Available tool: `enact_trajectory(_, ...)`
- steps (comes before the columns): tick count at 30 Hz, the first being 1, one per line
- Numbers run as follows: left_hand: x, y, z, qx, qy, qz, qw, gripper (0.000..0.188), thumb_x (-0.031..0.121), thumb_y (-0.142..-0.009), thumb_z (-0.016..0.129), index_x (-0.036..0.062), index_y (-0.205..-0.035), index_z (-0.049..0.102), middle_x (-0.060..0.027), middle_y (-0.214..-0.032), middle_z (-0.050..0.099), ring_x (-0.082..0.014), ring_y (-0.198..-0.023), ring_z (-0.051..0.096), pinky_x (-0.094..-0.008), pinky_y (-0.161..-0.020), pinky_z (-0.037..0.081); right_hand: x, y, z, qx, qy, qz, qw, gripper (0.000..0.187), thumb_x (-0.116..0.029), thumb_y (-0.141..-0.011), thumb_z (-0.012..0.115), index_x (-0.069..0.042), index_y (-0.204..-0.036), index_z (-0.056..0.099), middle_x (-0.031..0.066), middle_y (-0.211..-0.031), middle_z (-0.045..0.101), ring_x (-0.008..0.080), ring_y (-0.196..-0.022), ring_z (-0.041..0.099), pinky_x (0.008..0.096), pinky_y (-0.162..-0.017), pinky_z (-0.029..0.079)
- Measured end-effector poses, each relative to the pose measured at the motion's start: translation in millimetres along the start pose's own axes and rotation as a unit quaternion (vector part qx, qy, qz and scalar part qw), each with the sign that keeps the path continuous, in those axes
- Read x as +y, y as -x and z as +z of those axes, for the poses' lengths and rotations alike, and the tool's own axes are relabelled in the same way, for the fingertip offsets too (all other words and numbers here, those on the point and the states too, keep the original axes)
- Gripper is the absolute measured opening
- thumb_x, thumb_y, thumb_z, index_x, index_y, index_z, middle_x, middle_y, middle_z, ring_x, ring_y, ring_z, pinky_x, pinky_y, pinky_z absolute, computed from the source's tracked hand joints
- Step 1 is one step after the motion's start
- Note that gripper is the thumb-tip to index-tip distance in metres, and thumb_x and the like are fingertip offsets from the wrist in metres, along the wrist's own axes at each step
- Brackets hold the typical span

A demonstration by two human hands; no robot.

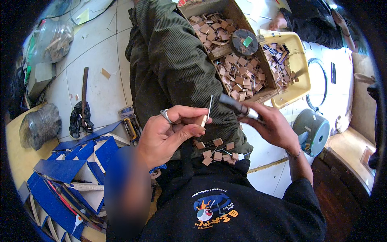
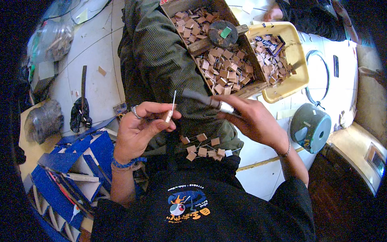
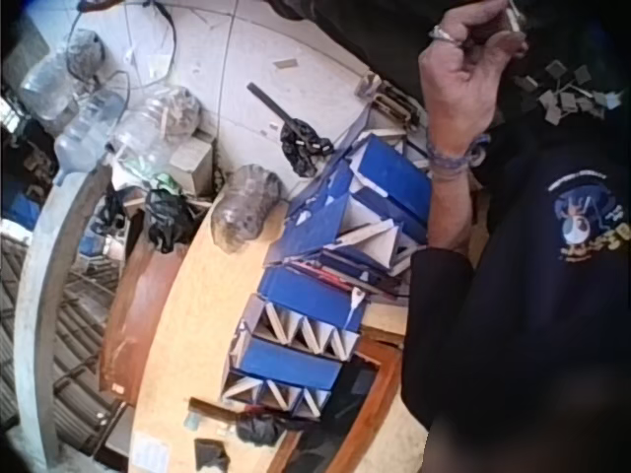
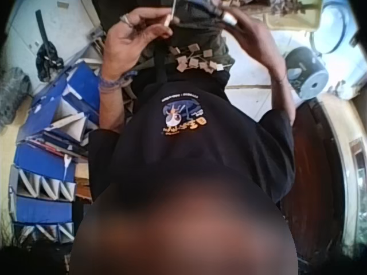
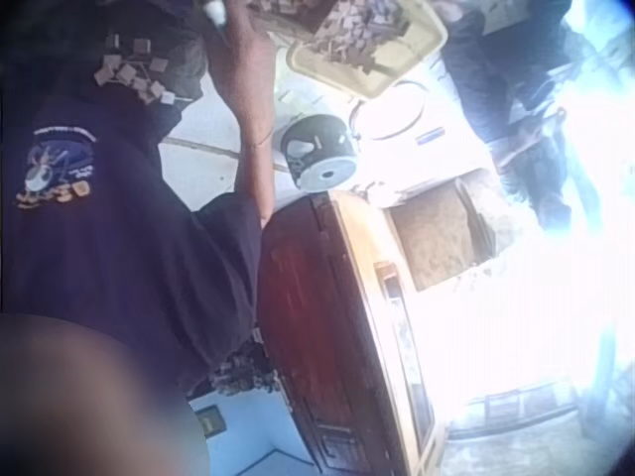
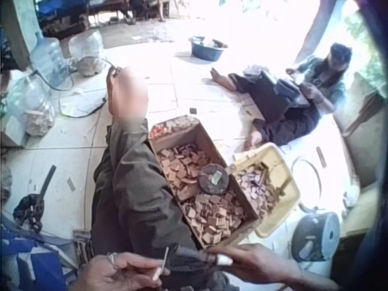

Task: The person sits on the floor and uses pliers to trim small rectangular wooden pieces one by one. They pick pieces from a nearby container, trim edges, and place the finished pieces into a yellow bin.

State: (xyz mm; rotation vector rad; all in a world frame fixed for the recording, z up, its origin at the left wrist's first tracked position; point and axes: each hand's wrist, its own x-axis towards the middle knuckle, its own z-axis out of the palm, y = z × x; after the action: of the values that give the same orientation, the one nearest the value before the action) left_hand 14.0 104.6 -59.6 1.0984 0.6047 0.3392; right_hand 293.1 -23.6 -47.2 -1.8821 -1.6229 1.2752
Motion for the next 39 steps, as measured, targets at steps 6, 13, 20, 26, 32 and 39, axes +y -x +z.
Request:
enact_trajectory(6,0,2,-4,0.007,0.030,0.033,0.999,0.035,0.002,-0.103,0.064,-0.0035,-0.137,0.060,-0.0145,-0.126,0.070,-0.0139,-0.111,0.068,-0.0278,-0.100,0.056,-2,2,-1,0.028,0.006,-0.014,0.999,0.047,-0.013,-0.094,0.074,-0.013,-0.139,0.062,0.0165,-0.120,0.073,0.0396,-0.103,0.072,0.0441,-0.085,0.057)
enact_trajectory(13,0,1,4,0.030,-0.031,0.037,0.998,0.035,0.006,-0.101,0.069,-0.0022,-0.134,0.062,-0.0100,-0.118,0.072,-0.0134,-0.107,0.068,-0.0273,-0.097,0.055,-2,1,12,0.005,0.053,-0.081,0.995,0.052,-0.015,-0.093,0.073,-0.018,-0.143,0.059,0.0133,-0.099,0.071,0.0360,-0.090,0.070,0.0465,-0.078,0.056)
enact_trajectory(20,-2,-1,7,0.062,-0.049,0.046,0.996,0.036,0.009,-0.100,0.072,-0.0003,-0.133,0.064,-0.0070,-0.111,0.073,-0.0111,-0.100,0.069,-0.0269,-0.091,0.056,-1,0,15,0.014,0.048,-0.089,0.995,0.051,-0.015,-0.094,0.073,-0.019,-0.143,0.059,0.0136,-0.101,0.071,0.0360,-0.090,0.070,0.0465,-0.079,0.055)
enact_trajectory(26,-6,-1,7,0.052,-0.054,0.040,0.996,0.035,0.010,-0.099,0.073,0.0007,-0.132,0.066,-0.0056,-0.109,0.074,-0.0101,-0.098,0.068,-0.0260,-0.088,0.056,-3,0,15,0.008,0.033,-0.080,0.996,0.051,-0.015,-0.094,0.073,-0.018,-0.143,0.060,0.0141,-0.103,0.072,0.0363,-0.092,0.070,0.0467,-0.080,0.055)
enact_trajectory(32,-6,-2,8,0.059,-0.070,0.051,0.994,0.034,0.010,-0.099,0.074,0.0010,-0.130,0.067,-0.0058,-0.106,0.075,-0.0100,-0.096,0.069,-0.0257,-0.086,0.057,-2,1,16,0.011,0.031,-0.074,0.997,0.051,-0.015,-0.094,0.073,-0.018,-0.143,0.059,0.0143,-0.100,0.072,0.0362,-0.091,0.069,0.0474,-0.077,0.054)
enact_trajectory(39,-6,0,8,0.071,-0.078,0.039,0.994,0.031,0.010,-0.096,0.075,0.0007,-0.126,0.069,-0.0071,-0.104,0.076,-0.0103,-0.095,0.070,-0.0259,-0.084,0.057,-6,3,17,-0.009,0.019,-0.064,0.998,0.045,-0.018,-0.096,0.072,-0.015,-0.139,0.059,0.0162,-0.088,0.069,0.0381,-0.079,0.068,0.0493,-0.070,0.051)
